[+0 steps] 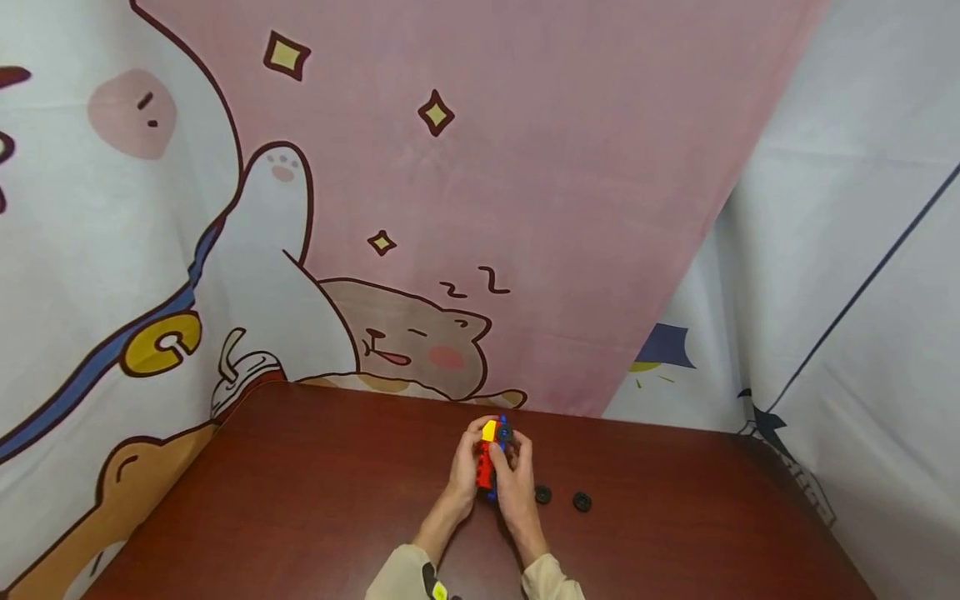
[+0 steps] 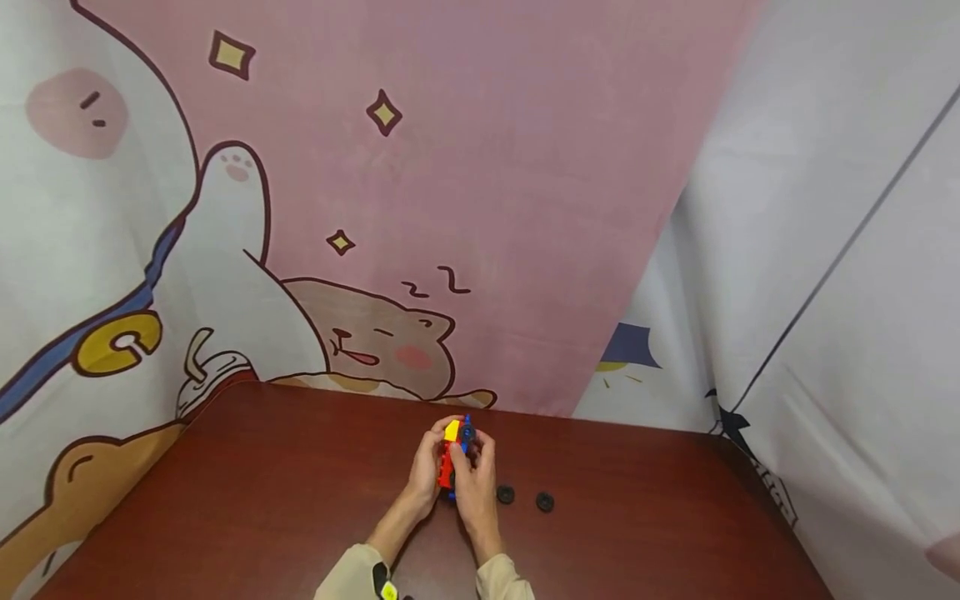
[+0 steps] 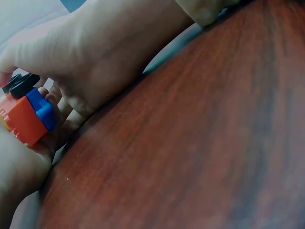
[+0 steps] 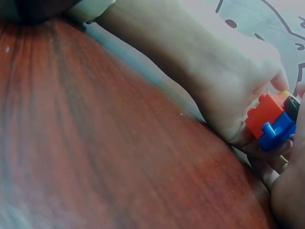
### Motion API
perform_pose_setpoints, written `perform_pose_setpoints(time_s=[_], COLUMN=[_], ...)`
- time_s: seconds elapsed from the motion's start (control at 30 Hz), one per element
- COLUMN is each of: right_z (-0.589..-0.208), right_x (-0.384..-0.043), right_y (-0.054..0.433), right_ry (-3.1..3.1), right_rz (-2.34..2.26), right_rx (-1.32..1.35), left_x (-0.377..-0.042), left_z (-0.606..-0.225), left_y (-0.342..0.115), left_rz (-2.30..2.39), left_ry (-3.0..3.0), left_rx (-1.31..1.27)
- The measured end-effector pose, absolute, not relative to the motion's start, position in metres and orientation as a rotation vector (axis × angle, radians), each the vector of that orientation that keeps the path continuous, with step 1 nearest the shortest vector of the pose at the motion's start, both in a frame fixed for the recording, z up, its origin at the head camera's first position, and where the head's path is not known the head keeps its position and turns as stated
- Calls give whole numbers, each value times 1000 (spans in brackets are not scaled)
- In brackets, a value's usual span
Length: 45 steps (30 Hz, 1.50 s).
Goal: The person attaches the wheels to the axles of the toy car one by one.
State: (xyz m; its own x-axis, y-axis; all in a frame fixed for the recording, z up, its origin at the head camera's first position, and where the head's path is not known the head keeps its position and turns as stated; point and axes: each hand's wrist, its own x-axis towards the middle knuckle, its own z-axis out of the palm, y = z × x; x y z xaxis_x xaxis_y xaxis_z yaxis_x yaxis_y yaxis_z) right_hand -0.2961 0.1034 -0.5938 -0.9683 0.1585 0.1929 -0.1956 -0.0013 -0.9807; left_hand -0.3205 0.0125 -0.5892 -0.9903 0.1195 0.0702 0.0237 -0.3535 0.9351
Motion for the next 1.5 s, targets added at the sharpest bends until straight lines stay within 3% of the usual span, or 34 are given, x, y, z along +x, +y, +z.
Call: perform_pose_setpoints(time_s=[0.57,0.97,1.5], right_z=[-599,-594,-594], right_x=[-295,-297,-294], right_y=[99,101,99], right_ry=[-2251,-1925,-1998], right_rz=[1621,1893,1838], right_rx=[-56,-213,-79], left_x=[-323,-323,-323], left_z=[-587,-586,-589], left_y=[9,11,15], left_rz=[2606,2476,2696], left_ry=[1920,1947,1927], left_rx=[68,76,-16])
